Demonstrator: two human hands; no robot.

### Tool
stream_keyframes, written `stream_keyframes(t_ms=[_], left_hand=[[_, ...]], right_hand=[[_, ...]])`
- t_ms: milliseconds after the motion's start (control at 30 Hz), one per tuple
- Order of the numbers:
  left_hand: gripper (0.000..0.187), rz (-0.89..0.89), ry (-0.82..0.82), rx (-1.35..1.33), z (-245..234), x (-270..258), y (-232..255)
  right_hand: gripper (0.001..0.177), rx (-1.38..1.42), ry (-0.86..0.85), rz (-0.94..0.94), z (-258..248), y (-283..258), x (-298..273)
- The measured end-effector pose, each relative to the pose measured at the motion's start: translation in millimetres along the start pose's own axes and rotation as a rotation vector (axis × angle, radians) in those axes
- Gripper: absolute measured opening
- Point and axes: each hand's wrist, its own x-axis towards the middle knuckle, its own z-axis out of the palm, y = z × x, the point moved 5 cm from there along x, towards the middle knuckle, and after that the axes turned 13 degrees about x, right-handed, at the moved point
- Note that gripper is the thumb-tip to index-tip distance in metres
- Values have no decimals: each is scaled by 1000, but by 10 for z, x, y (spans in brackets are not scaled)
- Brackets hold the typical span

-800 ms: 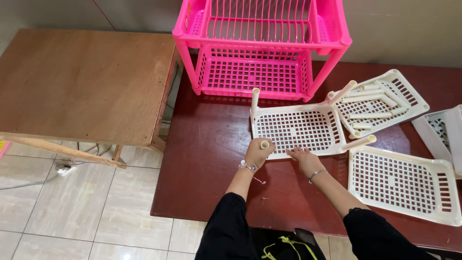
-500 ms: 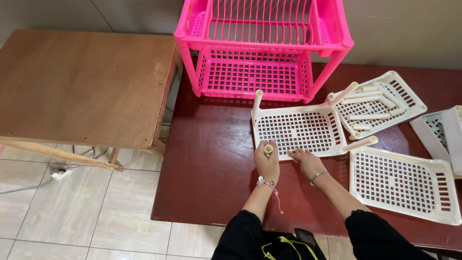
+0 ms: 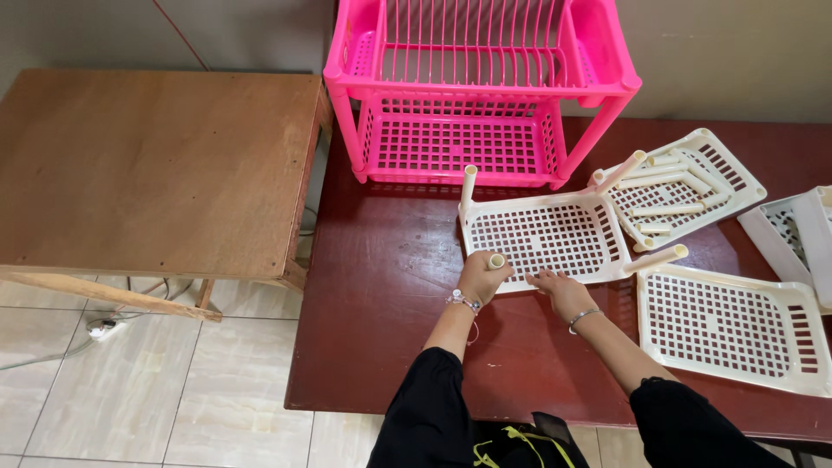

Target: The person assembles a white plastic storage basket by inserting cylindrical connectors into corner holes and stacking basket sections. They handle multiple basket trays and connectors, aligning and pressing parts together to form a two-tier unit on a table.

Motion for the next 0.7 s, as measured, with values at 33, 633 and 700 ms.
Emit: stream_keyframes(t_ms=[33,633,700], left_hand=[[20,-12,-18,14,-2,1,-9],[25,387,172,486,-532,-338,1001],[28,480,207,599,-573,-361,1183]], right_hand=[[57,19,-12,30,-19,-12,-11],[64,-28,-165,170,-428,-583,-162],[72,-48,-183,212,-521,-698,-215]])
